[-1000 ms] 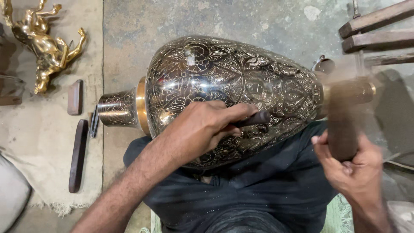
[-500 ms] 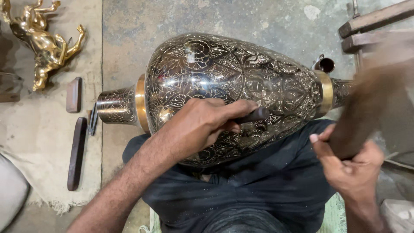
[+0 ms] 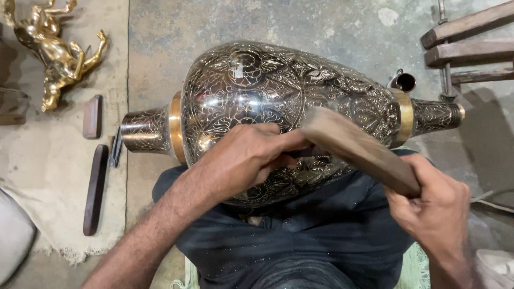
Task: The person uses a hammer and chisel to engrave intricate floral patterns onto a large brass vase resting on their lap. They repeatedly strike the chisel to create detailed designs on the vase's surface.
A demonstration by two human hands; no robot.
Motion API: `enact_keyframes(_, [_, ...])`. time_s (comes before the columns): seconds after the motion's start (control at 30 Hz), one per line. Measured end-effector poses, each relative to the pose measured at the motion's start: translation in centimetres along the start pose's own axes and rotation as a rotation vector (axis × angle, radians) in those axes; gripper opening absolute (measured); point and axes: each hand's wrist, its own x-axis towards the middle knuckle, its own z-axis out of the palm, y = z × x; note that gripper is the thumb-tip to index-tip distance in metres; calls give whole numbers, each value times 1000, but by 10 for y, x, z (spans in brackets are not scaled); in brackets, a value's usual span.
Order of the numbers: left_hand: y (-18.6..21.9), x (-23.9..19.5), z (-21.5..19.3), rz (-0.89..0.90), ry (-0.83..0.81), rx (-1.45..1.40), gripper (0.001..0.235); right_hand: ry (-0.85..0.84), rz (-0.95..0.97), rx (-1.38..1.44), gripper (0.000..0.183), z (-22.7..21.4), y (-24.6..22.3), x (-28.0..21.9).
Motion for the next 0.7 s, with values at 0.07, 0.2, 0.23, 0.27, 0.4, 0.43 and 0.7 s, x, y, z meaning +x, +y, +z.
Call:
enact_keyframes(0.07, [-2,4,-2,10,-22,2,38,13,-37,-40,23,-1,-1,-1])
enact_keyframes(0.2, [-3,0,0,18,15,-23,43,-2,23,-84,23,-2,-9,-2])
enact_keyframes(0.23, [-4,2,0,38,35,-25,47,1,15,-140,27,-3,-12,-1])
enact_keyframes(0.27, [-6,4,0,31,12,-18,44,45,16,47,22,0,-15,-1])
enact_keyframes(0.4, [-7,1,5,61,52,-26,46,-11,-65,-20,22,-1,-22,2])
enact_keyframes(0.43, [-7,2,4,101,95,-28,50,-63,-108,-242,27,-1,-23,5])
enact_keyframes(0.7, [-3,1,2,-1,-1,-18,38,69,-121,14,17,4,-14,3])
